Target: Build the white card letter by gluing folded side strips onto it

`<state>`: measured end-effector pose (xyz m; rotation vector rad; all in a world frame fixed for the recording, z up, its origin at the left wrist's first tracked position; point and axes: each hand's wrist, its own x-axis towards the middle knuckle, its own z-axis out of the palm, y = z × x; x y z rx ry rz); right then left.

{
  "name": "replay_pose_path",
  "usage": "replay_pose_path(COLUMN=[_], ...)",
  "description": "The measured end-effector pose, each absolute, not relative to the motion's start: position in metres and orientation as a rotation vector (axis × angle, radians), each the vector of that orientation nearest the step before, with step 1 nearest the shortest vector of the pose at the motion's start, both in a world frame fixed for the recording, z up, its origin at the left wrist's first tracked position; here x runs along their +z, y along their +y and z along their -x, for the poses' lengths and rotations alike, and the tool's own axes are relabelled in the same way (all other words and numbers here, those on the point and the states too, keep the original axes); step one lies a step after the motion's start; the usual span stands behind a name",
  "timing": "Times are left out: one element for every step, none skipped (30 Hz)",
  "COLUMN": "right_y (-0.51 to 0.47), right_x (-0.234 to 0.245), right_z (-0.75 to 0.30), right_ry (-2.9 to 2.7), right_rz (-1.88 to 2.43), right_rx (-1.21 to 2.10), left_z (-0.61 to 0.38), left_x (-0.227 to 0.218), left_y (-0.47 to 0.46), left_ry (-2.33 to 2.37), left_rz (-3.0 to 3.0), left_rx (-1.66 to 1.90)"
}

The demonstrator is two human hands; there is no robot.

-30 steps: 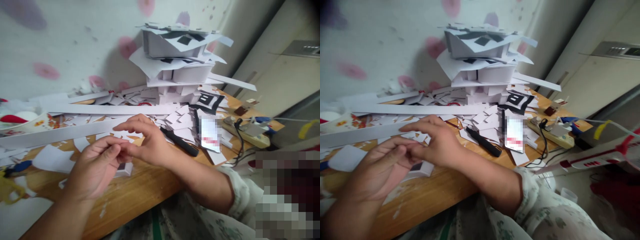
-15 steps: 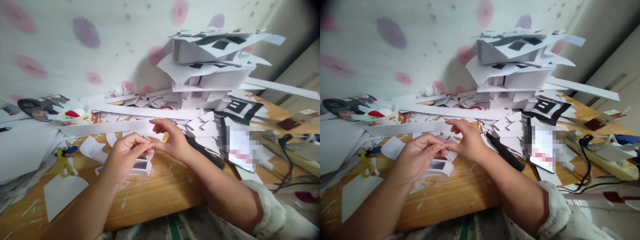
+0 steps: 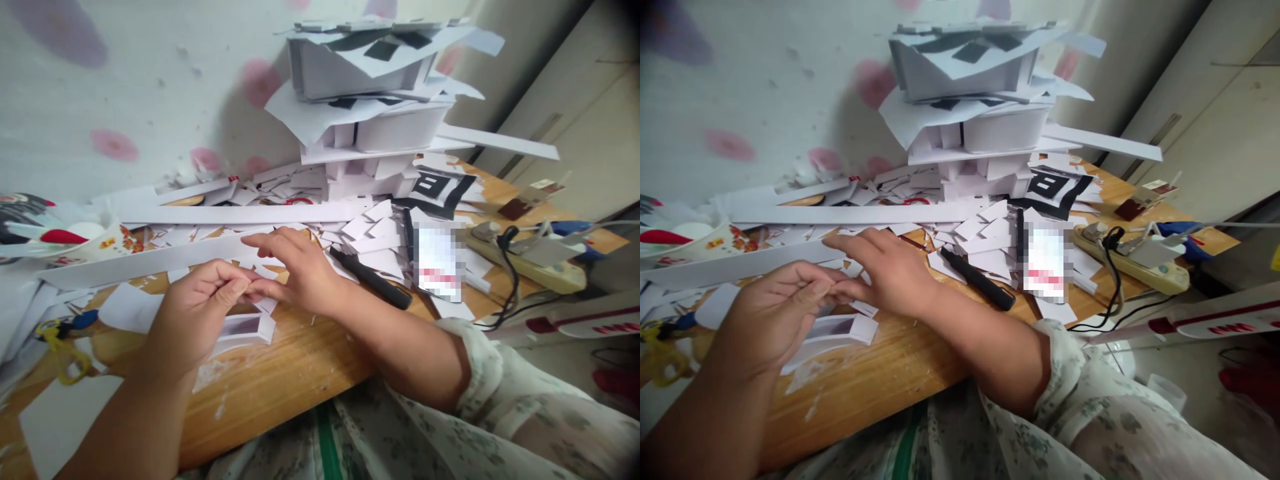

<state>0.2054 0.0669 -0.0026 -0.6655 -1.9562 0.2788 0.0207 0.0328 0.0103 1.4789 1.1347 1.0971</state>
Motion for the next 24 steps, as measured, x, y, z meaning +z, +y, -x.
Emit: replay_pose_path(right_y=[0.067, 0.067, 0.067, 0.067, 0.067, 0.067, 0.067, 0.066, 0.066, 0.066, 0.065, 0.065, 0.065, 0.064, 0.064, 0.064, 0.063, 0.063, 0.062, 0.062, 0.062, 0.061, 0.061, 0.062], right_x=[-0.002, -0.001, -0.001, 0.0, 0.001, 0.001, 0.002, 0.002, 0.002, 0.001, 0.001, 0.001, 0.001, 0.001, 0.001, 0.001, 0.002, 0.002, 0.002, 0.002, 0.002, 0.001, 0.001, -0.001], right_z=[-0.206, -0.206, -0.206, -0.206, -0.206, -0.206, -0.206, -0.206, -0.206, -0.206, -0.206, -0.206, -0.205, -0.205, -0.205, -0.205, -0.204, -0.204, -0.204, -0.204, -0.203, -0.203, -0.202, -0.202], right_ry=[-1.96, -1.958, -1.953, -1.945, -1.936, -1.926, -1.917, -1.904, -1.889, -1.872, -1.855, -1.836, -1.816, -1.796, -1.778, -1.763, -1.752, -1.745, -1.745, -1.745, -1.743, -1.739, -1.732, -1.72], right_rz=[0.642, 0.607, 0.564, 0.522, 0.493, 0.482, 0.485, 0.494, 0.503, 0.508, 0.507, 0.503, 0.499, 0.501, 0.507, 0.515, 0.524, 0.533, 0.543, 0.55, 0.548, 0.536, 0.516, 0.494], right_rx=[0.289, 0.305, 0.33, 0.365, 0.41, 0.46, 0.513, 0.561, 0.601, 0.629, 0.643, 0.641, 0.628, 0.609, 0.588, 0.57, 0.561, 0.562, 0.577, 0.609, 0.658, 0.723, 0.794, 0.861], left_z=[-0.021, -0.021, -0.021, -0.021, -0.021, -0.021, -0.021, -0.022, -0.022, -0.023, -0.024, -0.025, -0.025, -0.026, -0.027, -0.027, -0.028, -0.028, -0.029, -0.03, -0.03, -0.031, -0.032, -0.032], left_x=[0.011, 0.012, 0.013, 0.014, 0.014, 0.014, 0.015, 0.015, 0.015, 0.015, 0.015, 0.016, 0.016, 0.015, 0.015, 0.015, 0.014, 0.014, 0.014, 0.014, 0.014, 0.013, 0.013, 0.013], left_y=[0.033, 0.033, 0.033, 0.033, 0.033, 0.032, 0.032, 0.032, 0.031, 0.03, 0.029, 0.029, 0.028, 0.027, 0.027, 0.026, 0.026, 0.026, 0.026, 0.025, 0.025, 0.025, 0.025, 0.024], left_ry=[1.096, 1.059, 1.025, 1.0, 0.978, 0.964, 0.963, 0.973, 0.994, 1.018, 1.039, 1.06, 1.076, 1.089, 1.099, 1.106, 1.11, 1.108, 1.099, 1.088, 1.074, 1.057, 1.042, 1.029], left_rz=[-1.453, -1.427, -1.405, -1.385, -1.368, -1.353, -1.338, -1.324, -1.309, -1.295, -1.286, -1.282, -1.289, -1.303, -1.324, -1.35, -1.375, -1.394, -1.401, -1.397, -1.385, -1.372, -1.359, -1.349], left_rx=[1.088, 1.08, 1.07, 1.064, 1.054, 1.043, 1.028, 1.017, 1.011, 1.009, 1.011, 1.02, 1.031, 1.043, 1.055, 1.066, 1.073, 1.074, 1.07, 1.066, 1.065, 1.064, 1.064, 1.066])
